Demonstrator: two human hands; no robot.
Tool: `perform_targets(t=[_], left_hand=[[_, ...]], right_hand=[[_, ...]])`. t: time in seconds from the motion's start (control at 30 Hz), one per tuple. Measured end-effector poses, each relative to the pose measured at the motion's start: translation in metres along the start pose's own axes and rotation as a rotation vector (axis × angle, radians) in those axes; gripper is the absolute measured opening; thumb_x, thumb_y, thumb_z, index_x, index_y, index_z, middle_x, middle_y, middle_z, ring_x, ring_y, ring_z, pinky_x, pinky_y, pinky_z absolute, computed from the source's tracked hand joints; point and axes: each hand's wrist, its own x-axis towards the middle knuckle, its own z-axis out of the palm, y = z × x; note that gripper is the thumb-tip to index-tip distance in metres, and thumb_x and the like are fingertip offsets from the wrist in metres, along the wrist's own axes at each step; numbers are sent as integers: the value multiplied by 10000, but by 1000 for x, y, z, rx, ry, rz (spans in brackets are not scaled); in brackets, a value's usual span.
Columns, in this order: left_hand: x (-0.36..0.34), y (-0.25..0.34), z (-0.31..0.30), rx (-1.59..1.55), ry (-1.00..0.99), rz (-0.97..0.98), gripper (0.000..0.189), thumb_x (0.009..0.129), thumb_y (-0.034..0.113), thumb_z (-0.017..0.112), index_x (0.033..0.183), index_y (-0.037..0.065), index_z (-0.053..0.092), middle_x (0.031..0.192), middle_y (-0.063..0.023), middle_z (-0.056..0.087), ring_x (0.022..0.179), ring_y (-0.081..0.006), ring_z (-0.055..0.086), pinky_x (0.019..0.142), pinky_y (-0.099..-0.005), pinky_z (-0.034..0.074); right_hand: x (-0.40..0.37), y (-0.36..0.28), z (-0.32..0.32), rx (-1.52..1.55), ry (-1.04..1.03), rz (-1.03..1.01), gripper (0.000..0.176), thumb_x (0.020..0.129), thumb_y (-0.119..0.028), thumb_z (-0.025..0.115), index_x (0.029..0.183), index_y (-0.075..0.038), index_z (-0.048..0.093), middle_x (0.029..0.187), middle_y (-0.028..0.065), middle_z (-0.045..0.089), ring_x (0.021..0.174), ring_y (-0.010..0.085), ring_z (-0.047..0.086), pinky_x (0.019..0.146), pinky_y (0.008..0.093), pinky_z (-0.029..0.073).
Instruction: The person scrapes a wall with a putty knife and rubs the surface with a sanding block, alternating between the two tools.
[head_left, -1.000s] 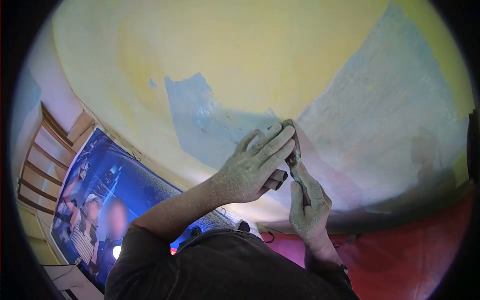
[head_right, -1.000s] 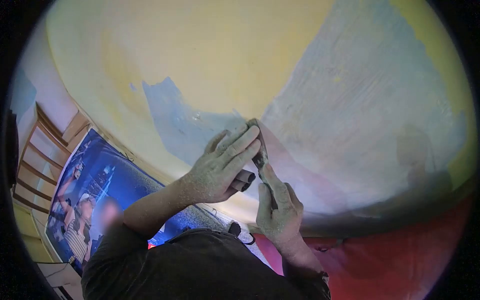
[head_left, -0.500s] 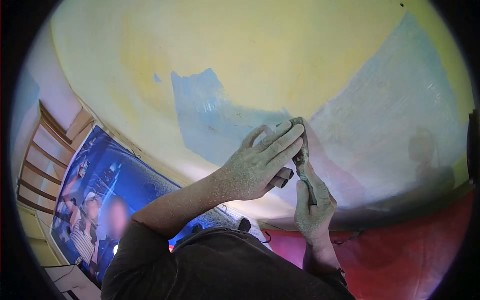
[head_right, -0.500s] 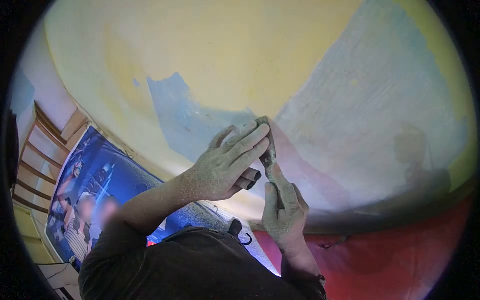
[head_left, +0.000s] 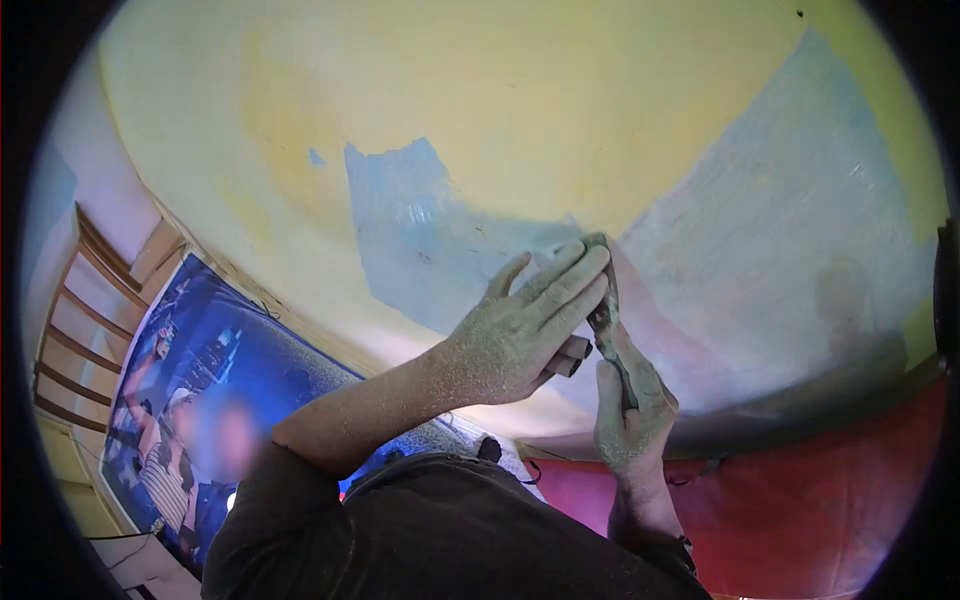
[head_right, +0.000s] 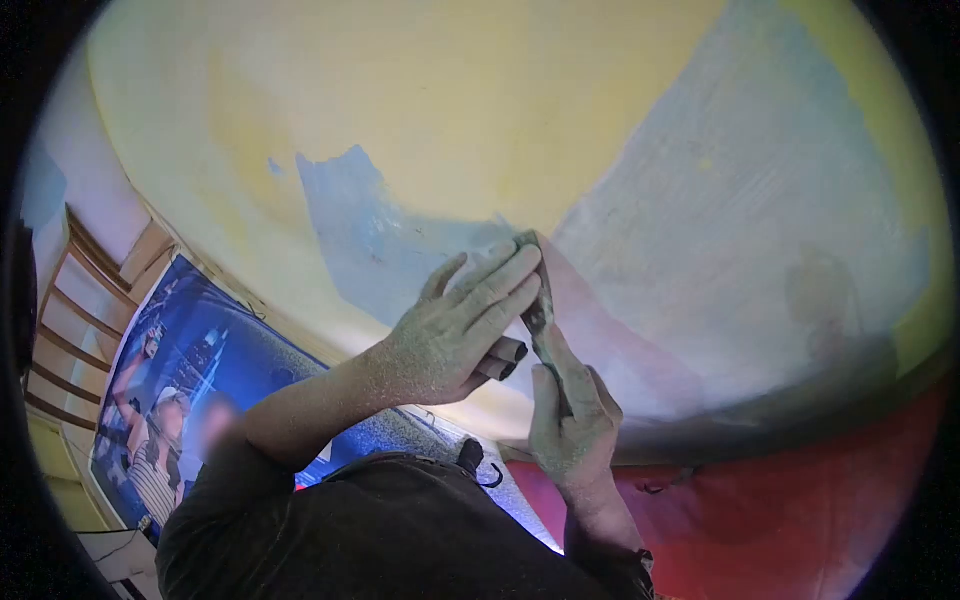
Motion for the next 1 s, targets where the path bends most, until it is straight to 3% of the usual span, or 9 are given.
perform_targets(t=[0.13,0.4,0.53,0.8,0.83,0.97,1.0], left_hand=[[-4,-3,4,5,-57,15,896,893,230,854,1682,35,476,1830,-162,353,1693,-340,368,1285,-678,346],[4,-10,-18,56,48,26,941,854,233,887,1677,20,481,1833,-187,346,1677,-363,394,1270,-683,358],[5,-4,-15,61,30,-26,957,856,238,880,1690,18,467,1835,-184,340,1686,-369,377,1280,-672,347],[-2,-11,-5,-48,33,-4,808,929,254,829,1639,28,516,1817,-164,376,1682,-343,383,1297,-637,316],[1,-14,-10,0,38,-15,825,924,242,829,1651,28,505,1817,-165,373,1690,-353,362,1298,-633,314],[7,-28,-36,58,93,-36,957,849,189,867,1692,22,447,1828,-170,340,1694,-393,341,1285,-664,326],[7,-28,-36,59,95,-41,971,839,184,872,1694,20,442,1831,-169,334,1691,-396,344,1280,-666,333]], right_hand=[[-6,9,0,0,-2,-38,470,1036,60,694,1503,11,695,1243,249,811,1054,289,823,906,387,637],[21,-15,10,45,31,-38,453,1047,50,685,1499,38,684,1318,257,798,1152,296,817,975,393,634],[20,-9,6,4,9,-102,468,1052,44,681,1520,31,671,1300,259,803,1140,302,821,970,394,635],[14,-5,5,-92,-20,-111,493,1078,10,659,1562,91,612,1267,256,815,1079,323,830,933,429,639],[25,-10,6,-119,-29,-147,498,1081,-5,666,1572,64,618,1174,246,825,1000,315,829,861,417,635],[52,-23,23,-103,-64,-32,518,1079,-14,688,1593,0,627,1056,220,811,892,302,804,775,397,612],[53,-22,25,-95,-49,-81,522,1078,-13,688,1596,6,623,1057,218,810,884,300,799,779,396,612]])
